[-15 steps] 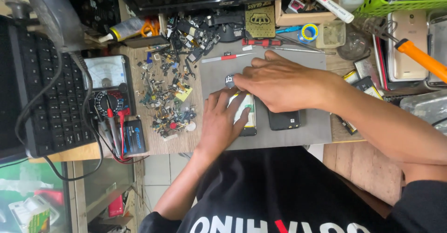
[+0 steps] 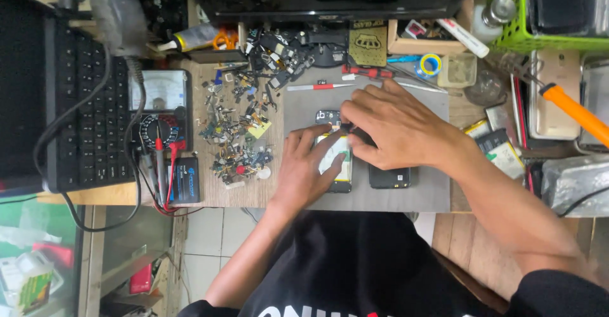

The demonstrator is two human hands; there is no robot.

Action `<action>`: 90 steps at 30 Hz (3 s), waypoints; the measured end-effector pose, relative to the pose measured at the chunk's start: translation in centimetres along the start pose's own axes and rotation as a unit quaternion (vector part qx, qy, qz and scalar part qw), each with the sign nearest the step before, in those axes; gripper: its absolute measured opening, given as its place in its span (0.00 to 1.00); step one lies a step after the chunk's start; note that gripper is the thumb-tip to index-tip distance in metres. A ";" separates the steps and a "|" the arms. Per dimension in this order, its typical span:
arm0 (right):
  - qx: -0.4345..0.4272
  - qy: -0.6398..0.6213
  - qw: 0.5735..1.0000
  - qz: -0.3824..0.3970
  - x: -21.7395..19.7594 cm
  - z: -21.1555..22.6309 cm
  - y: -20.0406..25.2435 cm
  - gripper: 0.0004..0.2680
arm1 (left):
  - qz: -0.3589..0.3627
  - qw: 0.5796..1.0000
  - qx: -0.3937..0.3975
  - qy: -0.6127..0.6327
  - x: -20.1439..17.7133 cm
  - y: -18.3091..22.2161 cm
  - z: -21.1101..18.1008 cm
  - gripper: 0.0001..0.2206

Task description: Reassembling a smartphone by installing the battery and snapping the internal frame into place.

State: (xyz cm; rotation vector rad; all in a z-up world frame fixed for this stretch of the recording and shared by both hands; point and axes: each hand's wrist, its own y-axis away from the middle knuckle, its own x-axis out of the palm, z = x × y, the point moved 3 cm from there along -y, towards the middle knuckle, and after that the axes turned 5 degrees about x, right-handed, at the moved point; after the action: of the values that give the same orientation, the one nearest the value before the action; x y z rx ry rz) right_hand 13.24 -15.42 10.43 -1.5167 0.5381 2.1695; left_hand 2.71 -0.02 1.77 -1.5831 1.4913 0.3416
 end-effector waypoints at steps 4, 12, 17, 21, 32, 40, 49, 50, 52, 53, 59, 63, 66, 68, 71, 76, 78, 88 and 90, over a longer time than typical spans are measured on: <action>0.011 -0.036 0.999 -0.029 0.7 -0.7 0.1 0.08 | -0.003 1.000 -0.012 0.014 -0.2 -0.1 0.0 0.17; -0.040 -0.091 0.987 -0.128 1.0 -1.1 0.7 0.07 | 0.003 0.994 -0.049 0.100 -0.8 -0.1 0.3 0.21; -0.043 -0.129 0.974 -0.184 2.1 -1.5 1.1 0.06 | -0.019 0.993 -0.049 0.103 -0.8 0.0 0.3 0.21; -0.039 -0.208 0.955 -0.210 3.2 -2.8 1.6 0.11 | -0.040 0.994 -0.035 0.096 -0.1 0.3 0.5 0.19; -0.086 -0.351 0.892 -0.270 3.8 -3.4 1.3 0.17 | -0.102 0.989 0.046 0.094 1.6 -1.7 1.8 0.10; -0.104 -0.354 0.885 -0.285 3.2 -2.1 1.6 0.14 | -0.095 0.986 0.028 0.135 0.7 -2.1 1.6 0.10; -0.089 -0.368 0.882 -0.281 3.6 -2.0 2.2 0.15 | -0.088 0.987 0.027 0.130 1.0 -2.1 1.6 0.08; -0.086 -0.358 0.883 -0.290 3.7 -2.1 2.2 0.15 | -0.083 0.987 0.025 0.133 1.0 -2.1 1.6 0.08; -0.086 -0.347 0.885 -0.297 3.9 -2.3 2.1 0.15 | -0.082 0.987 0.022 0.135 1.0 -2.1 1.6 0.09; -0.079 -0.374 0.874 -0.300 4.0 -2.5 2.1 0.15 | -0.090 0.986 0.024 0.137 1.0 -2.1 1.6 0.09; -0.056 -0.447 0.827 -0.337 5.0 -3.8 2.5 0.19 | -0.114 0.985 0.024 0.131 1.3 -2.0 1.8 0.09; -0.050 -0.460 0.818 -0.341 4.7 -3.8 2.8 0.21 | -0.119 0.988 0.045 0.091 0.9 -2.7 0.3 0.11; -0.034 -0.459 0.821 -0.339 4.5 -3.6 2.8 0.21 | -0.121 0.987 0.039 0.100 1.8 -3.1 0.1 0.04; -0.028 -0.461 0.816 -0.348 4.4 -3.8 2.9 0.20 | -0.112 0.987 0.038 0.111 2.0 -3.2 0.0 0.03; -0.015 -0.466 0.802 -0.373 3.9 -5.1 3.6 0.21 | -0.096 0.986 0.034 0.128 2.1 -4.0 -0.8 0.02; -0.001 -0.460 0.770 -0.443 2.3 -6.2 4.5 0.22 | -0.065 0.992 0.062 0.085 3.6 -5.1 -2.9 0.03; 0.009 -0.432 0.778 -0.456 2.2 -6.4 4.7 0.21 | -0.034 0.996 0.077 0.036 4.8 -5.0 -3.1 0.03; -0.007 -0.406 0.786 -0.467 2.4 -6.4 4.5 0.21 | -0.018 0.995 0.071 0.072 1.7 -4.6 -1.7 0.20; -0.027 -0.391 0.791 -0.470 3.0 -6.1 4.2 0.19 | -0.060 0.994 0.074 0.058 -0.4 -4.3 -0.3 0.08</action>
State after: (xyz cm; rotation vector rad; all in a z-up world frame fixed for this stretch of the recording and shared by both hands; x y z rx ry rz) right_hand 14.71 -21.85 5.88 -0.5201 -0.4865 1.7068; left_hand 6.40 -0.61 3.97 -1.5867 1.4660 0.0691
